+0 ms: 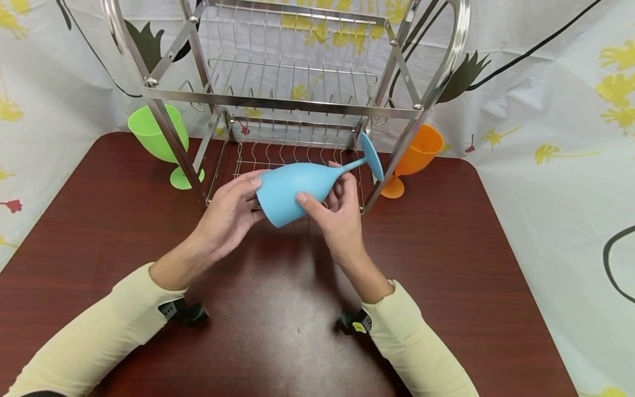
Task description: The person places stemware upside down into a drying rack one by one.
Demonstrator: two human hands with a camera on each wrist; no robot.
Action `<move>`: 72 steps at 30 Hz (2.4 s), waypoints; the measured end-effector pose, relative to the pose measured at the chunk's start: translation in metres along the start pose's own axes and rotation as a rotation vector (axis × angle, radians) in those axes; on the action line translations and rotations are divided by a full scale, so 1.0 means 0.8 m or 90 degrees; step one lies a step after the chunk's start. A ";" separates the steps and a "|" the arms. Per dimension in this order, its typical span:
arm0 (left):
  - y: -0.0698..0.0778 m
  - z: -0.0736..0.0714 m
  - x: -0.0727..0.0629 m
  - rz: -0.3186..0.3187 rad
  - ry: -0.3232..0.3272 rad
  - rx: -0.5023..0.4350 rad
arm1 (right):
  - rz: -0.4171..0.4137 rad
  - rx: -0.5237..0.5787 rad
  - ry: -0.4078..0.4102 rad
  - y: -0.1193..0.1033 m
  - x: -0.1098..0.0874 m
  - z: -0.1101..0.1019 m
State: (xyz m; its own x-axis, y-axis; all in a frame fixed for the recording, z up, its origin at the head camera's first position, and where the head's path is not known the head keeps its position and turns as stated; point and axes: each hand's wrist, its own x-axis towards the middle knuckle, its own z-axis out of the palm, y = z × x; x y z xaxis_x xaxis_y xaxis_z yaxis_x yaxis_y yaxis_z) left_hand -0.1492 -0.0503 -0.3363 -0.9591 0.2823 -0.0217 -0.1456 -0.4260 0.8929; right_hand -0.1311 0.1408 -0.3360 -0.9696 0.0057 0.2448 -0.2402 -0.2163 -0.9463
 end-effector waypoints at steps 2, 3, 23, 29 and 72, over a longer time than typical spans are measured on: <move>0.000 0.000 0.000 0.000 -0.002 0.002 | 0.002 -0.004 0.001 0.000 0.000 0.000; 0.000 0.000 0.000 0.000 -0.003 0.003 | 0.002 -0.002 0.002 -0.001 0.000 0.001; -0.001 0.000 0.000 0.029 0.022 0.022 | -0.050 -0.002 0.012 0.002 0.002 -0.001; -0.005 -0.002 -0.001 0.146 0.088 0.122 | -0.118 -0.030 0.032 0.006 0.003 -0.004; 0.008 -0.027 0.002 0.860 0.337 0.555 | -0.479 -0.574 0.084 0.050 0.017 -0.028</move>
State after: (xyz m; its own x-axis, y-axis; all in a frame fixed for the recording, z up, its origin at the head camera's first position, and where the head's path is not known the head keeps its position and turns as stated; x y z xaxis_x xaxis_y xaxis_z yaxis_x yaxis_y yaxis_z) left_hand -0.1571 -0.0709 -0.3404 -0.2740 -0.2358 0.9324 0.7802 0.5124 0.3589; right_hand -0.1552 0.1544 -0.3750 -0.5542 -0.0508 0.8308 -0.6492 0.6511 -0.3933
